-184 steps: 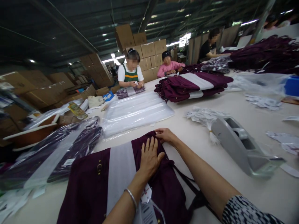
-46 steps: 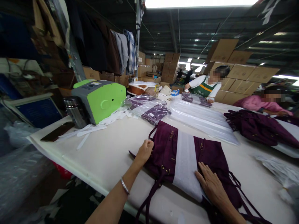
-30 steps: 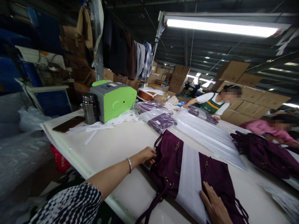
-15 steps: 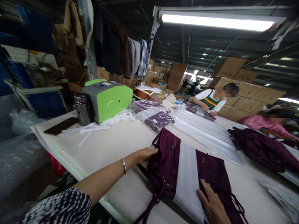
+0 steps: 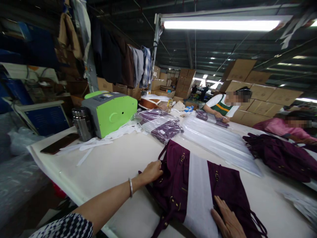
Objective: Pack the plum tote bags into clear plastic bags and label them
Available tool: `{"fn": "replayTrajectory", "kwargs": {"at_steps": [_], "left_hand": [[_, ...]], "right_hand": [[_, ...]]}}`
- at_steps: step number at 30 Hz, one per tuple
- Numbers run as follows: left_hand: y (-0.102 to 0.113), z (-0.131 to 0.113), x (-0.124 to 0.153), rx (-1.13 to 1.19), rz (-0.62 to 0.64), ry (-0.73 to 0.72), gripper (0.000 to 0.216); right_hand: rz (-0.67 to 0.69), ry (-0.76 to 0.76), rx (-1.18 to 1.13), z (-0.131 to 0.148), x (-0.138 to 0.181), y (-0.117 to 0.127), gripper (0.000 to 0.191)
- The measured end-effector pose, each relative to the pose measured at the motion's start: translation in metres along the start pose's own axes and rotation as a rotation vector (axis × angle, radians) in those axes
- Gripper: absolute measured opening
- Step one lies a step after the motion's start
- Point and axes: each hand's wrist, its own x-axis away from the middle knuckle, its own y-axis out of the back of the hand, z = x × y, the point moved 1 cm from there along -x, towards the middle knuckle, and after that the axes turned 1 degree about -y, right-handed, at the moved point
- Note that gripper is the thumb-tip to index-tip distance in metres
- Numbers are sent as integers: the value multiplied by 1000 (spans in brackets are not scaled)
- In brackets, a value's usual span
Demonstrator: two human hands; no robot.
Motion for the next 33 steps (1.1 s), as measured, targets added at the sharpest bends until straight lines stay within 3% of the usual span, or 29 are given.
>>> {"fn": "replayTrajectory", "kwargs": {"at_steps": [7, 9, 11, 13, 15, 17, 19, 20, 22, 24, 25, 29, 33], "left_hand": [[11, -13, 29, -326, -94, -225, 28], [13, -13, 46, -319, -18, -299, 19], [8, -11, 64, -268, 95, -333, 32], [-1, -10, 78, -312, 141, -283, 41], [-12, -15, 82, -521, 62, -222, 47], [-23, -25, 77, -759, -41, -213, 37], [-32, -33, 68, -868, -95, -225, 30], [-34, -34, 63, -869, -104, -204, 31], [-29, -26, 52, -780, -125, -95, 34], [-18, -6, 40, -608, -150, 35, 36], [-12, 5, 34, -505, -163, 80, 37], [1, 37, 21, -136, -165, 155, 28], [-6, 33, 27, 15, -235, 110, 30]], "right_hand": [[33, -21, 6, 0, -4, -6, 56], [51, -77, -1, 7, -6, -5, 60], [72, -127, -12, 21, -5, 1, 64], [99, -152, -36, 40, -4, 11, 64], [128, -172, -85, 55, -6, 25, 65], [140, -211, -189, 63, -8, 43, 65], [62, -256, -383, 61, -4, 66, 63], [-39, -292, -469, 57, 2, 78, 61], [-308, -395, -542, 41, 20, 101, 56], [-462, -528, -503, 21, 42, 115, 51], [-447, -585, -494, 11, 51, 117, 49], [-160, -661, -567, -17, 67, 101, 49], [-75, -664, -536, -29, 55, 85, 62]]}}
